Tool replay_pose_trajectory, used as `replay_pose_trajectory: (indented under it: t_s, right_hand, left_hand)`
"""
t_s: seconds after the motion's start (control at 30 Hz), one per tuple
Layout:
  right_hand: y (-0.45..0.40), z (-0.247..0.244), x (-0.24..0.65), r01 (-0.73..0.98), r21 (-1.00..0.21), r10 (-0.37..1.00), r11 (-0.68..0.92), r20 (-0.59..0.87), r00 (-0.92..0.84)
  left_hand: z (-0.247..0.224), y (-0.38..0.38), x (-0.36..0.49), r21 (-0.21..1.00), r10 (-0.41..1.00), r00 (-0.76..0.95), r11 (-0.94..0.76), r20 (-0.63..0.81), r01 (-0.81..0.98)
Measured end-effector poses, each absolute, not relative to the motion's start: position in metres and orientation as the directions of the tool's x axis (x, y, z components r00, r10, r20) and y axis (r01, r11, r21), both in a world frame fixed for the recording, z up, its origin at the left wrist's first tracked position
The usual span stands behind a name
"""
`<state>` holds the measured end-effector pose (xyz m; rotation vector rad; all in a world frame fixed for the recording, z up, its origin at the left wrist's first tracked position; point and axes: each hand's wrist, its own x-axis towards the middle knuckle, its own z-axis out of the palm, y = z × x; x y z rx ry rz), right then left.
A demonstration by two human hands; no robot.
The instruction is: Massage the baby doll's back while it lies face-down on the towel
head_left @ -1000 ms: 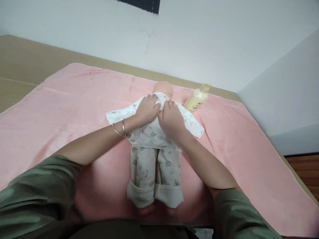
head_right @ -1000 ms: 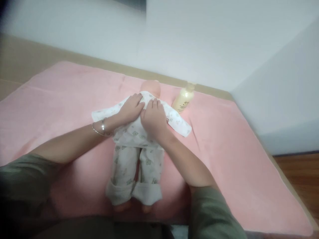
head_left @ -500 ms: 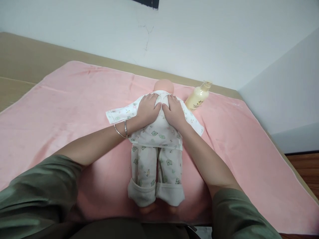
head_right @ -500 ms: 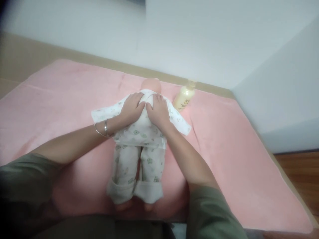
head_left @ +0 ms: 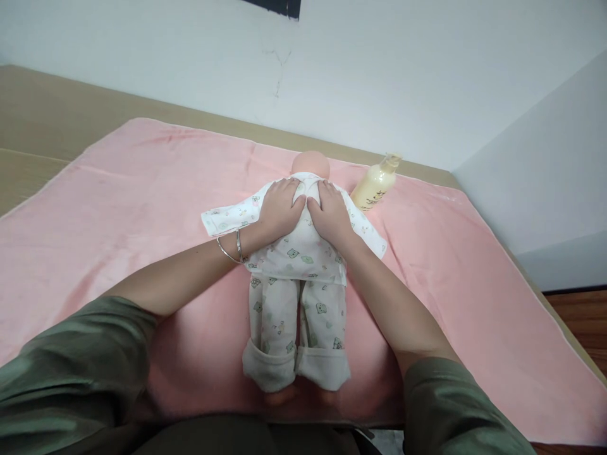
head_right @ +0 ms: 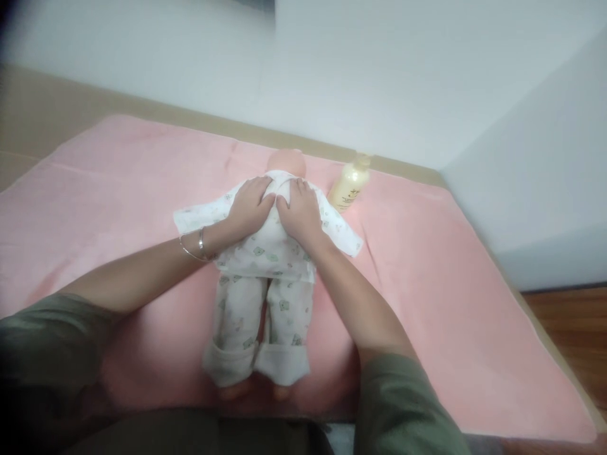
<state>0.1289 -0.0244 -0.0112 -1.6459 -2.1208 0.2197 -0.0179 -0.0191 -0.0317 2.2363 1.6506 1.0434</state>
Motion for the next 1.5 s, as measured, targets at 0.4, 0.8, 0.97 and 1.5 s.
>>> replay_pose_trajectory:
  t_s: [0.4, 0.8, 0.97, 1.5]
  right_hand:
    - [-0.023, -0.014, 0.129, 0.876, -0.389, 0.946, 0.285, 0.261, -0.192]
    - [-0.024, 0.000, 0.137, 0.848, -0.385, 0.921, 0.363, 0.288, -0.264]
    - [-0.058, 0.019, 0.124, 0.901, -0.265, 0.933, 0.344, 0.205, -0.296]
    - [-0.032, 0.007, 0.132, 0.945, -0.167, 0.949, 0.282, 0.193, -0.249]
  left_hand:
    - [-0.032, -0.018, -0.018, 0.507, 0.895, 0.143, -0.365, 0.423, 0.781]
    - [-0.022, -0.048, -0.010, 0.292, 0.806, 0.301, -0.491, 0.509, 0.821]
    - [-0.013, -0.028, -0.019, 0.466, 0.913, 0.230, -0.374, 0.337, 0.802]
    - [-0.011, -0.055, -0.007, 0.326, 0.849, 0.340, -0.481, 0.405, 0.814]
